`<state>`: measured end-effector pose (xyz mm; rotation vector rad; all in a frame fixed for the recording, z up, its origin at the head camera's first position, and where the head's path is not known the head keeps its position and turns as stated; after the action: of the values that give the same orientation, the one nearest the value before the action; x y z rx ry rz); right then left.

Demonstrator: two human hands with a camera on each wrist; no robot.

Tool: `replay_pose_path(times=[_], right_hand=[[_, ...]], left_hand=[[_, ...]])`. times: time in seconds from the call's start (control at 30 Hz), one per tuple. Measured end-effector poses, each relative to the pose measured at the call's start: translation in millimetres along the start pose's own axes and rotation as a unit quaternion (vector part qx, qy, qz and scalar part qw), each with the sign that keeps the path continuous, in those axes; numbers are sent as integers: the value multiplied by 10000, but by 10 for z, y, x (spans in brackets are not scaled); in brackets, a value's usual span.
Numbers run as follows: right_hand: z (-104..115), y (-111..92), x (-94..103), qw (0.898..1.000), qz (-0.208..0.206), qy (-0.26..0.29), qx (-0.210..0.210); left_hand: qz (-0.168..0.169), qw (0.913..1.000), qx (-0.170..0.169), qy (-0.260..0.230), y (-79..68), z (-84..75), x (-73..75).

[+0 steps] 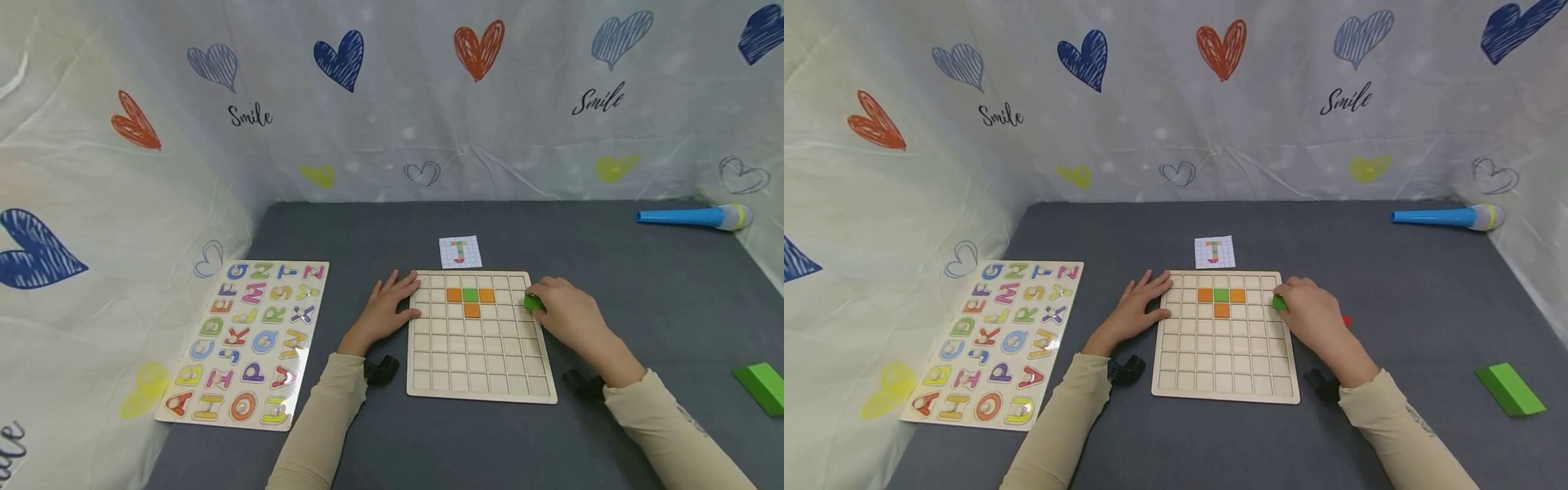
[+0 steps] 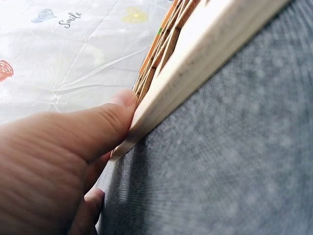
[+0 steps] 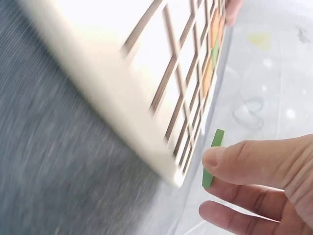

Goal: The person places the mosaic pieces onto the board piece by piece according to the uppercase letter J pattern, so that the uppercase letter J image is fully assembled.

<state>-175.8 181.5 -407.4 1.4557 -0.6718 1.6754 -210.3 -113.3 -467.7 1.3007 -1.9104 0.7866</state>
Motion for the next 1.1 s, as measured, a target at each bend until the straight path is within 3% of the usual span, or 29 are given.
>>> replay_pose_path(times=[0.57,0.8,1.1], right_hand=[[507,287,-232,9961,-5,-28,882],[636,309,-278,9941,291,45,1045],[717,316,-302,9917,237,4,1262]], left_hand=[[-56,10000,9,33,3,16,-26],[-54,10000,-35,9,10,-7,-19],[-49,10000,-10,-4,1,2,-11]])
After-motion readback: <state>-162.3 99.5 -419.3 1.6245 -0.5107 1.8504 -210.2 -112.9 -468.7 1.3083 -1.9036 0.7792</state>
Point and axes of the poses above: each hand's wrist, its own y-axis towards the middle knuckle, its own x-axis out of the back of the hand, z = x × y, the point moved 4 cm from there along y, towards the middle knuckle, and after that the axes turned 13 degrees about x, right-handed, at the moved point
